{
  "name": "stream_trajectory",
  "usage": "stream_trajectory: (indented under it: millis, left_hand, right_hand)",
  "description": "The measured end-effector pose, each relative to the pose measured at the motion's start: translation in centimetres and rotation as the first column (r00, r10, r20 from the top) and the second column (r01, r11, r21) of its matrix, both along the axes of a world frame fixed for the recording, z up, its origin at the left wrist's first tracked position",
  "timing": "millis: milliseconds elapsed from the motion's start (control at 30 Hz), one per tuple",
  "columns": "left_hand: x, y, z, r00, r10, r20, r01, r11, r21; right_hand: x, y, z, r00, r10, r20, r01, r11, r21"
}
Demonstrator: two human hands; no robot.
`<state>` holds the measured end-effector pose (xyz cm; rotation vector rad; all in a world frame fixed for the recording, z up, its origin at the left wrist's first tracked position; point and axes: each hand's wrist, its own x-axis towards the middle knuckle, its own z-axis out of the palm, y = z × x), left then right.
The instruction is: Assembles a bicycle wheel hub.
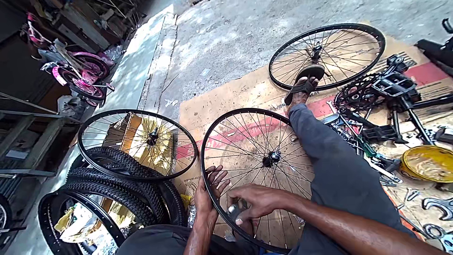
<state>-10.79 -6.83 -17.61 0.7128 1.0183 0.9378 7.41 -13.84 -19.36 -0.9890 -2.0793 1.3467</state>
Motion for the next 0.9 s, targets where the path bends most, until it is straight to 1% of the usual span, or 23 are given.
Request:
stream_trajectory:
  millis: [33,67,100,133,167,200,233,267,300,367,400,433,500,600,667,733,800,833,900]
  left_hand:
    - [0.0,0.0,0.0,1.000,-0.003,-0.003,0.003,1.000,0.004]
    - [0.0,0.0,0.0,1.000,-0.002,-0.003,0.002,1.000,0.006]
    - [0.0,0.0,0.0,1.000,-0.002,0.000,0.002,1.000,0.005]
    - [0.1,0.0,0.0,1.000,0.001,-0.002,-0.001,1.000,0.006]
    - [0.2,0.0,0.0,1.000,0.007,-0.001,-0.007,1.000,0.007]
    - [0.2,0.0,0.0,1.000,0.006,0.003,-0.006,1.000,0.011]
    - [0.1,0.1,-0.1,1.000,-0.001,0.009,0.001,1.000,0.011]
    - [0.1,0.1,-0.1,1.000,-0.005,0.013,0.005,1.000,0.008]
    - [0.1,0.0,-0.1,1.000,-0.005,0.012,0.005,1.000,0.007]
    - [0.1,-0.1,-0.1,1.000,-0.004,0.014,0.004,1.000,0.008]
    - [0.0,-0.1,-0.1,1.000,-0.003,0.016,0.003,1.000,0.006]
    - [0.0,0.0,-0.1,1.000,-0.002,0.014,0.002,1.000,0.004]
    - [-0.1,0.1,0.0,1.000,0.004,-0.012,-0.004,1.000,-0.002]
    - [-0.1,1.3,0.1,0.997,-0.009,-0.073,0.008,1.000,-0.016]
    - [-0.4,2.6,0.1,0.991,-0.056,-0.118,0.056,0.998,-0.006]
    - [-0.6,3.5,0.0,0.991,-0.072,-0.115,0.074,0.997,0.013]
    - [-0.2,3.3,0.0,0.996,-0.017,-0.085,0.021,0.999,0.042]
    - [0.0,2.8,0.1,0.998,0.012,-0.068,-0.007,0.998,0.067]
    - [0.4,0.6,0.7,0.998,0.040,-0.038,-0.035,0.990,0.135]
  right_hand:
    - [0.4,0.0,-0.3,0.996,-0.008,-0.085,0.005,0.999,-0.042]
    - [0.2,-0.1,-0.5,0.992,-0.063,-0.105,0.055,0.996,-0.071]
    - [-0.5,-0.3,-0.6,0.986,-0.154,-0.060,0.149,0.986,-0.074]
    - [-1.4,-0.5,-0.5,0.971,-0.238,0.018,0.238,0.971,-0.035]
    - [-2.4,-0.8,-0.7,0.948,-0.304,0.097,0.299,0.952,0.060]
    - [-3.3,-1.0,-1.2,0.924,-0.351,0.152,0.322,0.928,0.187]
    - [-3.7,-1.1,-1.6,0.914,-0.356,0.196,0.301,0.917,0.263]
    - [-3.5,-1.0,-1.4,0.926,-0.304,0.224,0.244,0.935,0.258]
    - [-2.7,-0.8,-0.9,0.952,-0.208,0.226,0.163,0.966,0.202]
    - [-0.6,-0.4,-0.4,0.990,0.004,0.138,-0.017,0.996,0.090]
    - [0.1,-0.3,-0.4,0.995,0.067,0.074,-0.072,0.995,0.074]
    - [0.4,-0.4,-0.6,0.996,0.084,0.034,-0.087,0.992,0.092]
    - [-0.1,-0.6,-0.8,0.998,0.041,0.044,-0.047,0.988,0.150]
    - [-2.0,-1.1,-0.3,0.983,-0.058,0.172,0.011,0.965,0.263]
    - [-2.7,-1.2,-0.2,0.974,-0.071,0.215,0.005,0.957,0.292]
    - [-2.6,-1.3,-0.4,0.975,-0.067,0.212,0.004,0.959,0.285]
    - [-1.4,-1.3,-0.1,0.982,-0.070,0.177,0.025,0.970,0.243]
    - [-0.6,-1.4,0.1,0.987,-0.097,0.130,0.067,0.974,0.216]
    - [1.4,-1.7,0.2,0.973,-0.228,0.032,0.217,0.955,0.200]
